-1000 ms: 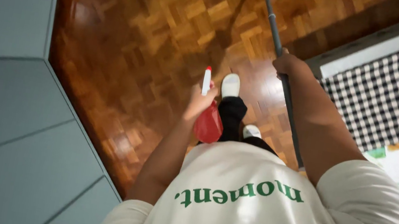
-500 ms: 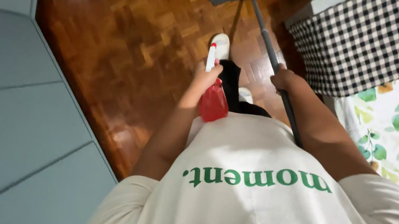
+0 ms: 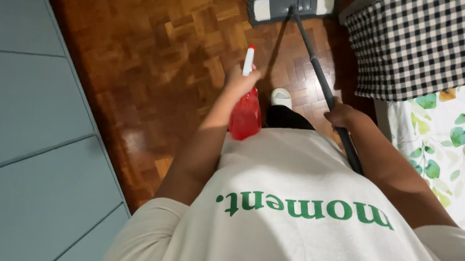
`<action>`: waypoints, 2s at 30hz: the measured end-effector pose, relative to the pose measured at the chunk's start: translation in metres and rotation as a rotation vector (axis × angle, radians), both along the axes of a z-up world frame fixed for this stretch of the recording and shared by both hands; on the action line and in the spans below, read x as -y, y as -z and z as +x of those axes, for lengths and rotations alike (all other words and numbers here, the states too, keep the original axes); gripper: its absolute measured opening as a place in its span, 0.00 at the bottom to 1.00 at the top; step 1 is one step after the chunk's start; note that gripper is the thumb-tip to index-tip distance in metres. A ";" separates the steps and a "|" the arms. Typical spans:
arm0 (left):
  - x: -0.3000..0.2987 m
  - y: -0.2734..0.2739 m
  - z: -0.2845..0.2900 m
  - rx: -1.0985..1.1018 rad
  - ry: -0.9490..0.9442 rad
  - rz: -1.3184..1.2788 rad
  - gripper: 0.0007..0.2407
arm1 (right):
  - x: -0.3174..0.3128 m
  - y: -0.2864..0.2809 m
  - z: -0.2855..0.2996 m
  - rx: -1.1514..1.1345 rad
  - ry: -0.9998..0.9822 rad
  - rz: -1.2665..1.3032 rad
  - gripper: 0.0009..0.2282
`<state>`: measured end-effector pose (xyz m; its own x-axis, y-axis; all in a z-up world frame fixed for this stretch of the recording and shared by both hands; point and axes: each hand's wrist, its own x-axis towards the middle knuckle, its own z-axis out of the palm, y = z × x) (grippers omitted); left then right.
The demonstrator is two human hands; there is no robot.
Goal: Mop the parquet floor in a bedroom using a spray bottle and a flat mop.
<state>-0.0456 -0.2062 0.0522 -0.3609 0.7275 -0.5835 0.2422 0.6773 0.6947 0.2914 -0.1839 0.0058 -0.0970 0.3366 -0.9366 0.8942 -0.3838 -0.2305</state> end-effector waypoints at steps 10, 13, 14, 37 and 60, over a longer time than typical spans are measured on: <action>0.098 0.014 -0.053 -0.040 -0.073 -0.060 0.13 | 0.069 0.014 -0.040 -0.033 -0.103 0.025 0.37; 0.148 -0.008 -0.074 0.010 -0.047 -0.023 0.13 | 0.107 -0.007 -0.061 -0.006 -0.179 -0.022 0.37; 0.158 -0.007 -0.082 -0.004 -0.032 -0.011 0.13 | 0.113 -0.010 -0.067 0.001 -0.207 -0.014 0.35; 0.244 0.024 -0.095 0.015 -0.037 -0.066 0.16 | 0.142 0.034 -0.130 0.062 -0.410 0.205 0.33; 0.100 -0.023 -0.012 -0.215 -0.644 0.043 0.10 | -0.186 0.029 -0.229 -0.093 -0.574 0.259 0.29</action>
